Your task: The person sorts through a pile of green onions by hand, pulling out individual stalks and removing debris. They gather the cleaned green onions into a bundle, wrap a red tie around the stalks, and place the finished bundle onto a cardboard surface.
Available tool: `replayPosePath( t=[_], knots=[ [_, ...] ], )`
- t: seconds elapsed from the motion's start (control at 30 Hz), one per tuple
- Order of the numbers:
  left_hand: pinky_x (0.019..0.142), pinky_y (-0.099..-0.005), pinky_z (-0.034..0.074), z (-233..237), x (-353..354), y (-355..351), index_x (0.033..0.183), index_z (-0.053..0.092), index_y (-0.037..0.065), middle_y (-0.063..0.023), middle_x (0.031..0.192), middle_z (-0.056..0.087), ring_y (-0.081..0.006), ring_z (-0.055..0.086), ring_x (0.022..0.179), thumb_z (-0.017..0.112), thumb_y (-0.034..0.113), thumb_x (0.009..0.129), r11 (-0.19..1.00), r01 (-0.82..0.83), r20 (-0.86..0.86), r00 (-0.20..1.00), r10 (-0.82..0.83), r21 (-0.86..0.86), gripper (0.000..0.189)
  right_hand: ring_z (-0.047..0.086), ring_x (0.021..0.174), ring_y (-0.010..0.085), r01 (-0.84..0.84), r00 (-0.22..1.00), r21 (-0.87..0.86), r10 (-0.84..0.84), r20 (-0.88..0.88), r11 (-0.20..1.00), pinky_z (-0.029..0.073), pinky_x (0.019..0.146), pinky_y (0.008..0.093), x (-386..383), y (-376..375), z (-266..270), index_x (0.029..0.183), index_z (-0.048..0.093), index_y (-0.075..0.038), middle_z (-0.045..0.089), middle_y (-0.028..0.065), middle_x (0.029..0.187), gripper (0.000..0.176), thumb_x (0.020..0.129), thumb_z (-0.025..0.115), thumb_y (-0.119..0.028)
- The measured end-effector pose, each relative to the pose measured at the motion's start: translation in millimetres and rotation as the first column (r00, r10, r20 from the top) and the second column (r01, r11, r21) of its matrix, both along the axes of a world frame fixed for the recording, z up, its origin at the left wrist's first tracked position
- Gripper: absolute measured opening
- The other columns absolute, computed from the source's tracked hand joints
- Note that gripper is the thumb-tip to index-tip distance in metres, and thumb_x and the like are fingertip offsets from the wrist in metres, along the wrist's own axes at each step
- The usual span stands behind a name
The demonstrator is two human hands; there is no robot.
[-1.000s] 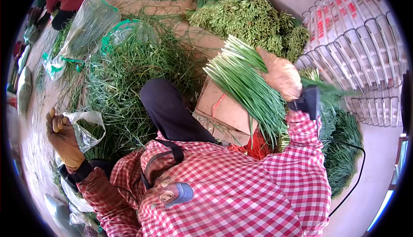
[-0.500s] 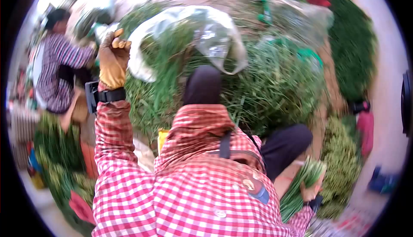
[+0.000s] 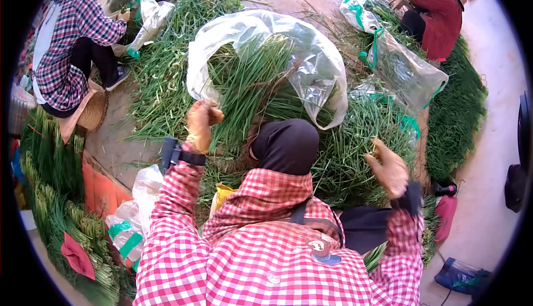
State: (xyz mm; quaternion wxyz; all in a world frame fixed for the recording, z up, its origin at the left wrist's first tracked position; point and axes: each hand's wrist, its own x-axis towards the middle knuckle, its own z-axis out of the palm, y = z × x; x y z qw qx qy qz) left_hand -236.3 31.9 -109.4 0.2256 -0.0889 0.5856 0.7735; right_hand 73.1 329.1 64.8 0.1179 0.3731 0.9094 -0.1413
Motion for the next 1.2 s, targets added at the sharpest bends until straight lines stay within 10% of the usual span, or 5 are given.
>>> replayPosePath(
  t=[0.2, 0.47, 0.7, 0.87, 1.2],
  knots=[
    [0.073, -0.0258, 0.046, -60, -38, 64, 0.103, 0.060, -0.002, -0.0063, 0.086, 0.064, -0.0128, 0.058, 0.077, 0.059, 0.021, 0.090, 0.929, -0.046, -0.443, 0.887, -0.131, -0.367, 0.026, 0.061, 0.096, 0.0332, -0.315, 0.949, -0.411, 0.293, -0.118, 0.856, 0.047, 0.083, 0.0388, -153, 1, -96, 0.115, 0.055, 0.001, 0.064, 0.0217, 0.101, 0.044, 0.089, 0.053, -0.035],
    [0.088, -0.0352, 0.045, -118, -95, 127, 0.118, 0.055, -0.002, -0.0209, 0.108, 0.063, -0.0314, 0.061, 0.101, 0.047, 0.033, 0.095, 0.702, -0.047, -0.398, 0.849, -0.346, -0.711, 0.044, 0.054, 0.115, 0.0311, -0.126, 0.873, -0.620, -0.210, -0.440, 0.775, 0.040, 0.098, 0.0347, -258, 4, -302, 0.128, 0.049, 0.000, 0.057, 0.0201, 0.121, 0.050, 0.092, 0.050, -0.034],
    [0.074, -0.0434, 0.047, -112, -40, 169, 0.117, 0.054, 0.004, -0.0240, 0.098, 0.062, -0.0403, 0.059, 0.090, 0.040, 0.043, 0.095, 0.731, 0.351, -0.283, 0.757, -0.590, -0.585, 0.047, 0.058, 0.086, 0.0153, 0.012, 0.779, -0.797, -0.505, -0.371, 0.604, 0.046, 0.076, 0.0286, -294, -7, -264, 0.116, 0.054, -0.002, 0.062, 0.0067, 0.096, 0.051, 0.084, 0.067, -0.040],
    [0.057, -0.0480, 0.045, -47, -17, 189, 0.087, 0.060, 0.001, -0.0197, 0.067, 0.060, -0.0377, 0.060, 0.063, 0.046, 0.021, 0.088, 0.479, 0.215, -0.392, 0.347, -0.852, -0.851, 0.024, 0.058, 0.087, 0.0148, -0.174, 0.607, -0.948, -0.787, 0.110, -0.266, 0.048, 0.078, 0.0307, -275, 6, -264, 0.107, 0.058, -0.007, 0.061, 0.0036, 0.094, 0.036, 0.079, 0.074, -0.024],
    [0.099, -0.0433, 0.037, 164, 31, 180, 0.138, 0.033, 0.003, -0.0222, 0.129, 0.047, -0.0399, 0.045, 0.119, 0.071, 0.024, 0.077, 0.971, 0.147, -0.935, 0.278, -0.222, -0.187, 0.075, 0.055, 0.070, 0.0093, -0.342, 0.326, -0.856, -0.805, -0.496, 0.389, 0.046, 0.061, 0.0233, -207, 7, 23, 0.115, 0.055, -0.008, 0.060, -0.0003, 0.087, 0.047, 0.089, 0.053, -0.047]
  ],
)
